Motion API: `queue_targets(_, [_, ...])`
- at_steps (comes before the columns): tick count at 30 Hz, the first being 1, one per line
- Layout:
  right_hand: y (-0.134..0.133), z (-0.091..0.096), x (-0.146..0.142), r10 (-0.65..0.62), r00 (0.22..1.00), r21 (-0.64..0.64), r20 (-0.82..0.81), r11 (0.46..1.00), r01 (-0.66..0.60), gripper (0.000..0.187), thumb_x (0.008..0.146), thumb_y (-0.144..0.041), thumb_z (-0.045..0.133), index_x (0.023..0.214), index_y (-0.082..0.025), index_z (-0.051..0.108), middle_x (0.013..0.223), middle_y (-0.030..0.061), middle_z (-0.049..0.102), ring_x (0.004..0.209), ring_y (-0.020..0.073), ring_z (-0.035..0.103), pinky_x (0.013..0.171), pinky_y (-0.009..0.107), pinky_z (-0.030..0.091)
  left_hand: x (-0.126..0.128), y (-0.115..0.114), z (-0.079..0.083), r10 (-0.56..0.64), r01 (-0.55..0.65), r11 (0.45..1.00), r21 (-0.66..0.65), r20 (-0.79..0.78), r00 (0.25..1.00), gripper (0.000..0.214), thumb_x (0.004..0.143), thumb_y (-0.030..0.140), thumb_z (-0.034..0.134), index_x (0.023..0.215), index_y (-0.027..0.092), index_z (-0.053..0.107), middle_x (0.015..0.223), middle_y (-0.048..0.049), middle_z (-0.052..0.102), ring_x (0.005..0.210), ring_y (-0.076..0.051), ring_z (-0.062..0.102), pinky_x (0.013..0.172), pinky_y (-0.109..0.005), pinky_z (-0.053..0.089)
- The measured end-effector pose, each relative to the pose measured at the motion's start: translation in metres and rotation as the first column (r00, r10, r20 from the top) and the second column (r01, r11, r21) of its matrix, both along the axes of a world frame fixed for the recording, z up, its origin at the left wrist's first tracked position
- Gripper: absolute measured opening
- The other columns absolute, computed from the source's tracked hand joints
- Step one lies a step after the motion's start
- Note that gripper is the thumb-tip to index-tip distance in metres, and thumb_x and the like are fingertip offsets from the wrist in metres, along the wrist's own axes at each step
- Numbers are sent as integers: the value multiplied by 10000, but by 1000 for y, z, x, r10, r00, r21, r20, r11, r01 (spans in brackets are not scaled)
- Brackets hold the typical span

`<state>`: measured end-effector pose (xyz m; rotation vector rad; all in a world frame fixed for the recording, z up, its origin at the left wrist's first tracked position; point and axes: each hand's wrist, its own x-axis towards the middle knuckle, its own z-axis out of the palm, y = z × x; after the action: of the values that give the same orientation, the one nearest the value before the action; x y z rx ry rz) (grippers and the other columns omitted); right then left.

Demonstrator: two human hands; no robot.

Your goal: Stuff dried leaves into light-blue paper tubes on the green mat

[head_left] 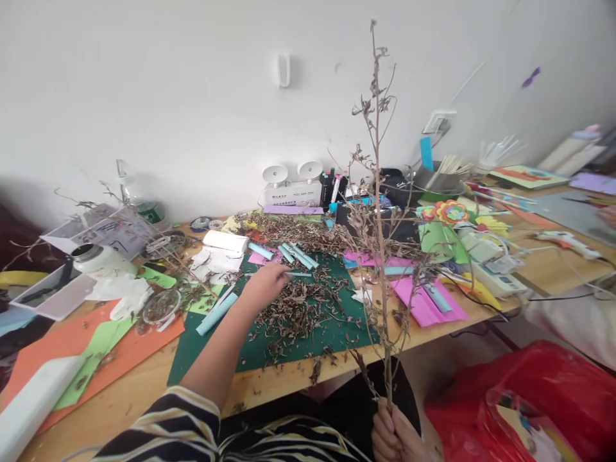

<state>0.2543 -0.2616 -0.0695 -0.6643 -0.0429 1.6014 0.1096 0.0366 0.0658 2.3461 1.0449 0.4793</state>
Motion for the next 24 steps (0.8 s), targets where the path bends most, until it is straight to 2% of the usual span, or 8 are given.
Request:
queue_targets(4, [9,8,2,-36,995,-22,95,999,38,403,644,-517,571,562,-185,358,419,-112,172,358,10,79,330,127,127,-2,-9,-12,-34,74,990,116,-314,949,287,773,200,379,961,236,594,1051,-50,548,957,-226,494,763,-329,403])
queue_targets(9, [14,1,5,-119,879,-137,462,970,203,396,653,-538,545,587,-176,400,431,-106,231,376,13,134,350,138,128,-5,-17,8,-9,16,994,104,-71,997,335,745,420,462,558,167,577,982,-57,573,904,-224,512,785,-340,393])
queue_targets(11, [15,-3,8,-147,736,-155,661,933,325,404,637,-557,543,590,-173,429,439,-93,278,379,21,204,354,146,167,-5,-28,16,-64,64,998,0,159,985,335,764,419,440,583,158,549,904,-64,586,854,-190,528,761,-309,405])
queue_targets(14, [13,-2,16,-70,398,-132,915,879,459,411,604,-587,537,642,-178,518,518,-38,450,488,80,414,444,193,338,-4,-50,23,-165,256,954,-157,437,884,319,797,393,394,667,145,548,757,-57,583,748,-152,539,689,-270,423])
queue_targets(16, [10,1,21,31,179,-116,983,865,487,439,601,-607,509,690,-182,566,606,4,547,608,140,504,565,248,410,-1,-65,27,-214,372,896,-242,498,840,324,792,392,408,672,133,560,683,-50,569,673,-138,532,636,-257,424])
queue_targets(18, [7,4,24,87,45,-98,995,866,490,474,608,-629,465,707,-182,586,655,33,599,657,180,545,616,285,431,5,-76,31,-201,421,846,-327,535,821,300,770,390,450,694,126,572,649,-42,563,623,-126,525,598,-248,423])
queue_targets(21, [3,4,24,94,-75,-49,993,883,466,470,637,-618,434,720,-185,598,700,62,642,668,205,582,600,300,448,20,-78,40,1,384,803,-455,646,763,265,723,386,517,758,128,563,684,-40,583,583,-113,541,573,-246,442])
queue_targets(24, [-1,2,21,68,-209,27,976,908,419,424,697,-569,413,732,-190,599,719,74,654,674,205,594,590,297,447,36,-68,51,291,261,793,-551,718,632,291,698,375,540,869,140,530,824,-54,603,576,-96,559,577,-249,467])
